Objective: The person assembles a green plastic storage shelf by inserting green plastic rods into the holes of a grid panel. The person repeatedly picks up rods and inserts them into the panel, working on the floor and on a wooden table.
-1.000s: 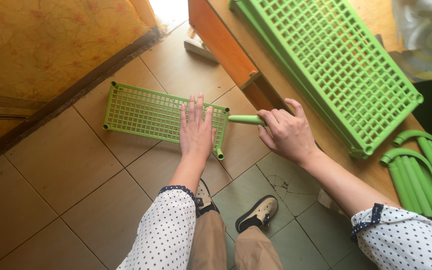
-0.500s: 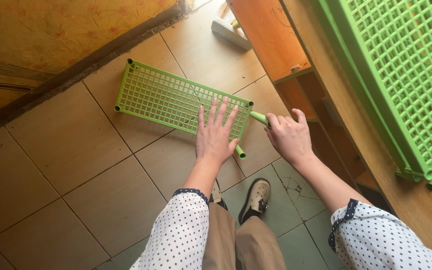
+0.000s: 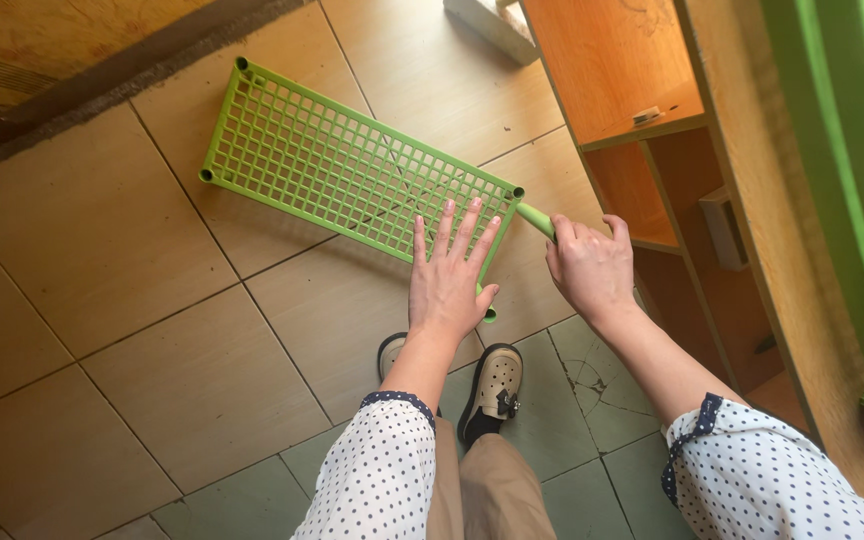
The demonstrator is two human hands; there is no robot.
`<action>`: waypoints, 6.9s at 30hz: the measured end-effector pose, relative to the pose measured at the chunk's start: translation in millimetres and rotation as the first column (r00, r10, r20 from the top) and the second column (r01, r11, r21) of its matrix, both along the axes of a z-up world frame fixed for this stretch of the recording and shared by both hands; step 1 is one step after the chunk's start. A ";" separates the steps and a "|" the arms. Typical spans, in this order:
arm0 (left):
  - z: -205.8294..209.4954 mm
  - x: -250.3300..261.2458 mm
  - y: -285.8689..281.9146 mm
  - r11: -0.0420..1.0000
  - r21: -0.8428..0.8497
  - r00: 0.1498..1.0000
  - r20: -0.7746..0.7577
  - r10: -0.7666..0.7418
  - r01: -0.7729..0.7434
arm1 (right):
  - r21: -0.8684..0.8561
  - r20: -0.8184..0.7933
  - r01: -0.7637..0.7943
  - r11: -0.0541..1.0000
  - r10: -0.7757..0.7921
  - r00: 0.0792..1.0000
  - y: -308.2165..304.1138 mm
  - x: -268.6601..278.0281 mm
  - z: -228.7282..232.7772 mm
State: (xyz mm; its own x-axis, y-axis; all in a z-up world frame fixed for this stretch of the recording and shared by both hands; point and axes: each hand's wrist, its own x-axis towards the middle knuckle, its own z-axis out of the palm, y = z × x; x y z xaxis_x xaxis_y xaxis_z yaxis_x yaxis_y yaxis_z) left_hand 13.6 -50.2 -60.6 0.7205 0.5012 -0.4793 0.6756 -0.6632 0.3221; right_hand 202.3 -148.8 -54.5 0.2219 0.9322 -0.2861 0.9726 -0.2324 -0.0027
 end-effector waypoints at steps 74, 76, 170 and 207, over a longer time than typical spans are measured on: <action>-63.7 -13.6 -38.0 0.978 -0.128 0.986 -0.023 0.163 -0.165 | -0.082 -0.029 0.007 0.997 -0.009 1.000 -5.0 -7.4 -109.9; -64.9 -16.8 -39.1 0.977 -0.131 0.986 -0.027 0.166 -0.168 | -0.103 -0.039 -0.015 0.995 0.011 0.999 -5.8 -6.3 -107.9; -111.0 -39.4 -76.2 0.942 -0.223 0.966 -0.116 0.229 -0.250 | -0.147 -0.113 0.379 0.913 -0.397 0.911 -29.2 -6.8 -116.8; -112.4 -39.1 -82.1 0.940 -0.223 0.965 -0.109 0.240 -0.259 | -0.410 0.078 0.301 0.861 -0.296 0.952 -33.0 9.9 -145.4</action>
State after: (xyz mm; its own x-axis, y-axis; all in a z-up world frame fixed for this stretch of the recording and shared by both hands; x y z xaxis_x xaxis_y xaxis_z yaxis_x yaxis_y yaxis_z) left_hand -25.5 -132.3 -173.0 0.5418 0.5269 -0.6548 0.8392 -0.3830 0.3862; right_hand 212.1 -181.8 -199.9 0.4766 0.6186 -0.6246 0.8557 -0.4893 0.1683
